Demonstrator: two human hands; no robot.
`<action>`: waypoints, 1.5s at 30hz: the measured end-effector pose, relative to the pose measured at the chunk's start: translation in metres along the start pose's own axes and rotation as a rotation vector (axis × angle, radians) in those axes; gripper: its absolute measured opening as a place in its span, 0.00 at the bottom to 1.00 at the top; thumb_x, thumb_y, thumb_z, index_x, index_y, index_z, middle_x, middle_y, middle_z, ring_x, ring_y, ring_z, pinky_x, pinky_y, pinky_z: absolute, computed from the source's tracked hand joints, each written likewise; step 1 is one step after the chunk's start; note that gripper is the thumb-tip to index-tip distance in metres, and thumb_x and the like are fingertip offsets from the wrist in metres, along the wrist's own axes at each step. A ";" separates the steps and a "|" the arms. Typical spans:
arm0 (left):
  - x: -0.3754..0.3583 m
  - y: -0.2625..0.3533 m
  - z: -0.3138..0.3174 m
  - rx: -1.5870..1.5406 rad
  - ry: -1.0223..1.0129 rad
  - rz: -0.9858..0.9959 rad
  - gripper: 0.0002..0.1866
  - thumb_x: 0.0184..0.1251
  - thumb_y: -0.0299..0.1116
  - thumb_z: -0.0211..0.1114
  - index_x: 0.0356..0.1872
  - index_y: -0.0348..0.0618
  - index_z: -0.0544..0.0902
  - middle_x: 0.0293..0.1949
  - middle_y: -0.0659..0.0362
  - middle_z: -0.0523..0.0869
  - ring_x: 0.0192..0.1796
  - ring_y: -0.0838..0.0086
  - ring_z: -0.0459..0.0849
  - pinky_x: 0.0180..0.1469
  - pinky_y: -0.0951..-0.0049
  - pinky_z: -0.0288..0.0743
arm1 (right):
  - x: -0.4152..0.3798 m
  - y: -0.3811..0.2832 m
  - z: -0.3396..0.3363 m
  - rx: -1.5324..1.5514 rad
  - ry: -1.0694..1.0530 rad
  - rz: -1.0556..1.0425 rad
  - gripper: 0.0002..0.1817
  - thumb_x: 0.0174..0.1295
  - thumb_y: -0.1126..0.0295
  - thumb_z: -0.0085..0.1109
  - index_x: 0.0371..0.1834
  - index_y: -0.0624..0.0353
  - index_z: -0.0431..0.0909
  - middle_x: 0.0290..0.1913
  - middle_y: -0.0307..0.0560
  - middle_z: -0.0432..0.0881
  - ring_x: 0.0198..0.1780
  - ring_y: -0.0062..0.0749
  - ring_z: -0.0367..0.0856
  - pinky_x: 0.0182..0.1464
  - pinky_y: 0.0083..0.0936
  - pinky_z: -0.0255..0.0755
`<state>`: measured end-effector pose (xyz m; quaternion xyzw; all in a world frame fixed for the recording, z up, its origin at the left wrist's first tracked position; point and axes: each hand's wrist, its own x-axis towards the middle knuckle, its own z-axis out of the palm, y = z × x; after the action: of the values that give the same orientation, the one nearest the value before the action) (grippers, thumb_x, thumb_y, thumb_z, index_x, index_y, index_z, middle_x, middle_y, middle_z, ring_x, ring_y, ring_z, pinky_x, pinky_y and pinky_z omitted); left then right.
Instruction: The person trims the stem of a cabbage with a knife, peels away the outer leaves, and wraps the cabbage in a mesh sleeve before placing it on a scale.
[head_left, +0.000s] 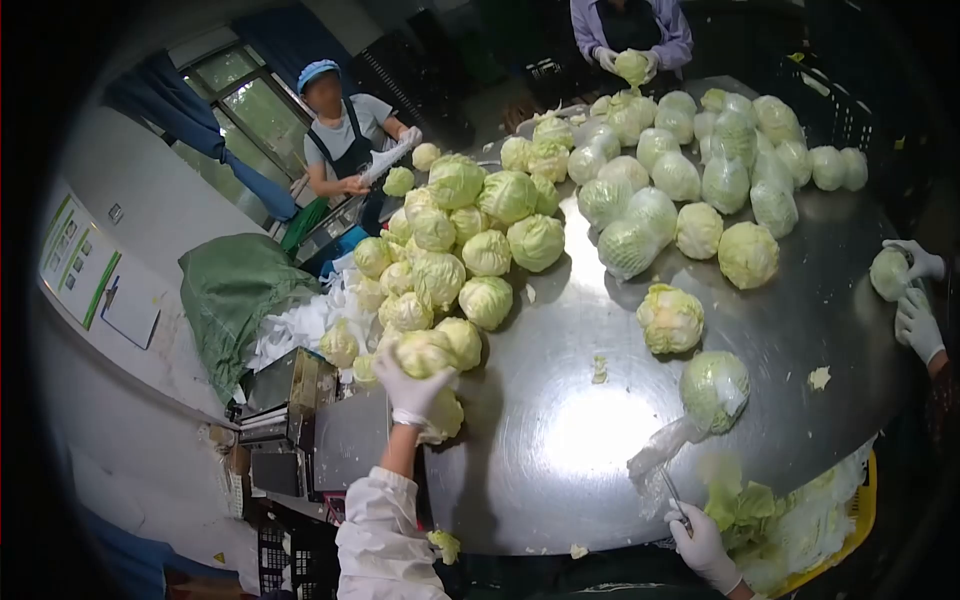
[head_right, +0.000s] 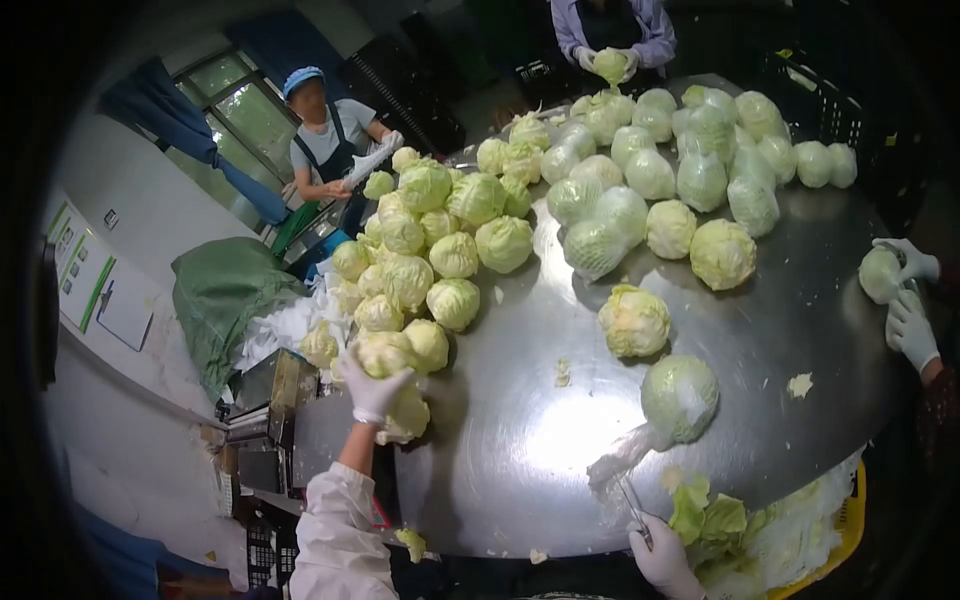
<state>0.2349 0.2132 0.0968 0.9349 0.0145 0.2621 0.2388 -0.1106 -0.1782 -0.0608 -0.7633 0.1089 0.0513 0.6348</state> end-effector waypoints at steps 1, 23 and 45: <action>0.020 -0.012 0.005 -0.074 0.095 -0.136 0.56 0.31 0.45 0.87 0.66 0.33 0.67 0.60 0.42 0.70 0.61 0.52 0.72 0.66 0.56 0.69 | 0.002 0.000 0.000 -0.004 0.014 -0.008 0.19 0.71 0.75 0.55 0.63 0.70 0.74 0.40 0.40 0.85 0.25 0.15 0.76 0.28 0.15 0.72; -0.080 0.172 0.139 -0.687 -0.935 0.257 0.40 0.54 0.41 0.82 0.66 0.38 0.74 0.57 0.52 0.79 0.57 0.64 0.81 0.59 0.65 0.77 | -0.010 0.011 0.006 0.031 0.156 -0.004 0.18 0.67 0.66 0.64 0.56 0.62 0.81 0.34 0.49 0.84 0.33 0.29 0.83 0.39 0.26 0.77; -0.250 0.233 0.112 -0.636 -0.922 0.212 0.52 0.41 0.45 0.84 0.68 0.38 0.66 0.60 0.44 0.65 0.64 0.51 0.68 0.70 0.55 0.65 | 0.073 -0.061 -0.076 -0.486 0.586 -0.315 0.14 0.58 0.62 0.67 0.47 0.52 0.84 0.41 0.46 0.86 0.33 0.46 0.87 0.39 0.38 0.81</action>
<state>0.0518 -0.0806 -0.0017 0.8311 -0.2647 -0.1590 0.4626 -0.0297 -0.2499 -0.0035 -0.8807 0.1515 -0.2417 0.3781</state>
